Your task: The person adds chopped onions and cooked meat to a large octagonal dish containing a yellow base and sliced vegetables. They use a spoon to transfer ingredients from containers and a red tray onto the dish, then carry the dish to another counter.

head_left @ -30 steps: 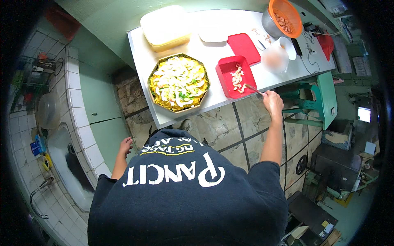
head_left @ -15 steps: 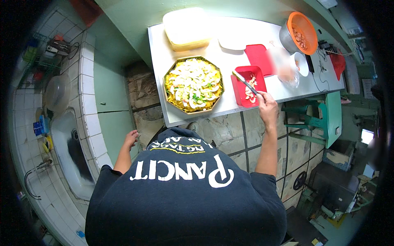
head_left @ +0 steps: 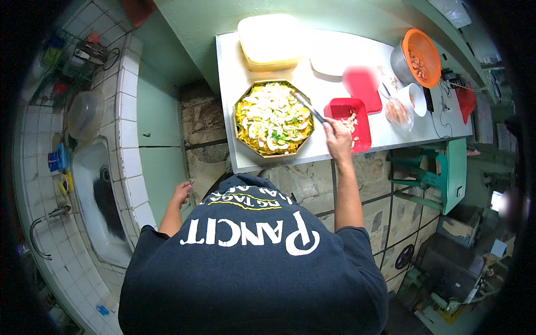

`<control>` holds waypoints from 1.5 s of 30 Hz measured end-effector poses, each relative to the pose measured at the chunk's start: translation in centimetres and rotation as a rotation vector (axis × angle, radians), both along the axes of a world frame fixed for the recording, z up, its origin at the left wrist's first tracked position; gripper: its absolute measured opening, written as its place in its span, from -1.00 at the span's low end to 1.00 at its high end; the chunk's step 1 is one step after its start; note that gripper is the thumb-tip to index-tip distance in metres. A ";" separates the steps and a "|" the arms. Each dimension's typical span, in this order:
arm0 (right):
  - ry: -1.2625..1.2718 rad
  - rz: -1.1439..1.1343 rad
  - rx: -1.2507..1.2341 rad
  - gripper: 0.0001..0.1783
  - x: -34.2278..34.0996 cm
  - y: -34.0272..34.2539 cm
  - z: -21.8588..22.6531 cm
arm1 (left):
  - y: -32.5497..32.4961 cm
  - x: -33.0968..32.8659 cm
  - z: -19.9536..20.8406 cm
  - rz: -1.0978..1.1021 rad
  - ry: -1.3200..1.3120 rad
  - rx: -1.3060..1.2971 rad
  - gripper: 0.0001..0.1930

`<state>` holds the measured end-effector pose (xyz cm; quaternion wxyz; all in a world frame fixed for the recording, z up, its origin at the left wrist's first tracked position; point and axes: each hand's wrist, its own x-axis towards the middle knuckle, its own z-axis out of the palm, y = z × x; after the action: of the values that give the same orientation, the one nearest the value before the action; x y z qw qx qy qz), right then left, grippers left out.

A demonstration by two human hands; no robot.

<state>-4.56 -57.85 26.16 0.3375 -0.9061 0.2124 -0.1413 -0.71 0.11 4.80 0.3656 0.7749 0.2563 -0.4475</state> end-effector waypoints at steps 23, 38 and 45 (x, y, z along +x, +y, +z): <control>0.678 -0.437 -0.379 -0.69 -7.9 -7.5 4.8 | -2.5 4.3 -0.6 -0.053 -0.082 -0.113 -0.56; 0.372 -0.239 -0.159 -0.74 -7.7 -6.2 9.0 | 1.1 0.2 -1.6 0.016 0.011 -0.001 -0.54; 0.037 0.146 -0.178 -0.82 -1.4 5.1 3.2 | -3.2 1.0 1.4 0.037 -0.016 -0.019 -0.54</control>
<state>-5.92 -52.78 29.32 0.2611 -0.9480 0.1386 -0.1177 0.30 -3.05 6.18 0.3832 0.7701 0.2633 -0.4368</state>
